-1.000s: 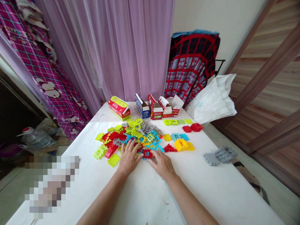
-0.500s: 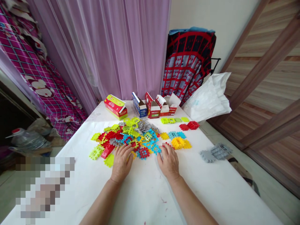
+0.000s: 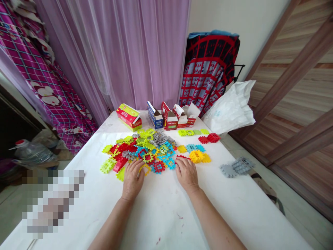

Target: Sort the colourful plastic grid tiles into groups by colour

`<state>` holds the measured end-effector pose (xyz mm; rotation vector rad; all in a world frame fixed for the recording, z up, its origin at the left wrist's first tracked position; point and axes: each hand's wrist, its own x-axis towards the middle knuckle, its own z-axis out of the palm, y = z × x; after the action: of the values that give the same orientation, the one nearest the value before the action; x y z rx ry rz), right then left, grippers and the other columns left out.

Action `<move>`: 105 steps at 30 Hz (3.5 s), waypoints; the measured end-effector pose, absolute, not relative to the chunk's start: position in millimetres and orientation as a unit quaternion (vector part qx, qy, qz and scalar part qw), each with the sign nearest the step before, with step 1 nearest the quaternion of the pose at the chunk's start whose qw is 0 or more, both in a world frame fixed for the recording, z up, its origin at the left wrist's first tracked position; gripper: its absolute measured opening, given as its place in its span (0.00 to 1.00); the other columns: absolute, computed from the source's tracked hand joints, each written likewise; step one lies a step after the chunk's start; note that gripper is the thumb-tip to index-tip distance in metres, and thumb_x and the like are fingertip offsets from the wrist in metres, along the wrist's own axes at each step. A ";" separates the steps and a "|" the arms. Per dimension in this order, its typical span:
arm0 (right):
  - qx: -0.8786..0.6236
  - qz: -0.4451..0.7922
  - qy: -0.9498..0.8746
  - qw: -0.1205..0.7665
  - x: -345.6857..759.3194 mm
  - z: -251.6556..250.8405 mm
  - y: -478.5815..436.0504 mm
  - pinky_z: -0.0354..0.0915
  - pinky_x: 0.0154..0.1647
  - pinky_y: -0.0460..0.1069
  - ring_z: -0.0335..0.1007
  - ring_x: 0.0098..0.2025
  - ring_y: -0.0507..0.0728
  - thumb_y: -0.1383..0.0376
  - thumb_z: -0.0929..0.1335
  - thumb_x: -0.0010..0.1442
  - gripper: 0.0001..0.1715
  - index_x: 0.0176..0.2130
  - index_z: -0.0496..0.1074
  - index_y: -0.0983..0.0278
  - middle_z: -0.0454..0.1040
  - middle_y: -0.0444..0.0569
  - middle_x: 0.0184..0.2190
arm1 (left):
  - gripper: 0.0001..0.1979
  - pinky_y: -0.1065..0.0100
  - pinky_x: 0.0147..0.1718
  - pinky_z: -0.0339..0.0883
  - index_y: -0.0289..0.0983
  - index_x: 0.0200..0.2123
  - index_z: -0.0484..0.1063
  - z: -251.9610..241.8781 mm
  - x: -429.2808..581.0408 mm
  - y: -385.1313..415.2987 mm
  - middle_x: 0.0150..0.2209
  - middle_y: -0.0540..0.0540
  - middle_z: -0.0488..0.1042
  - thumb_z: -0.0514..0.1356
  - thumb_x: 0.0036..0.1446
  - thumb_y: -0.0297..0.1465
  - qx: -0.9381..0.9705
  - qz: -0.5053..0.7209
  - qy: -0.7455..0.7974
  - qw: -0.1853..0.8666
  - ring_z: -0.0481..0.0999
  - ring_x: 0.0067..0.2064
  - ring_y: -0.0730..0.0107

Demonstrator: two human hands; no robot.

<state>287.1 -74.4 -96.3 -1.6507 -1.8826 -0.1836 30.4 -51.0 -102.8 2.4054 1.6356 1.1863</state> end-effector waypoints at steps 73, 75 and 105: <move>-0.528 0.010 -0.831 -0.174 322.6 -12.3 -8.6 0.55 0.53 0.55 0.67 0.49 0.62 0.63 0.70 0.53 0.13 0.42 0.75 0.56 0.75 0.51 0.42 | 0.15 0.50 0.52 0.66 0.36 0.43 0.75 -111.2 29.0 -37.4 0.47 0.38 0.78 0.52 0.60 0.32 0.754 0.409 0.513 0.026 0.73 0.53 0.52; -0.526 0.013 -0.834 -0.165 317.4 -8.6 -8.9 0.55 0.53 0.55 0.66 0.50 0.62 0.63 0.69 0.54 0.14 0.42 0.75 0.55 0.75 0.50 0.43 | 0.15 0.50 0.52 0.66 0.36 0.44 0.75 -111.0 28.9 -37.5 0.47 0.38 0.77 0.52 0.60 0.32 0.753 0.408 0.516 0.029 0.73 0.53 0.52; -0.633 0.035 -0.759 -0.148 333.0 31.0 -5.1 0.61 0.40 0.49 0.71 0.48 0.61 0.62 0.63 0.60 0.19 0.50 0.73 0.55 0.76 0.49 0.48 | 0.14 0.50 0.52 0.67 0.38 0.43 0.75 -110.7 27.7 -35.7 0.47 0.39 0.77 0.52 0.59 0.32 0.753 0.412 0.511 0.041 0.74 0.52 0.53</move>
<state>333.0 -5.1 31.0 -2.1996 -2.6391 0.1234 27.7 -35.7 -110.7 2.3071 1.5644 1.2629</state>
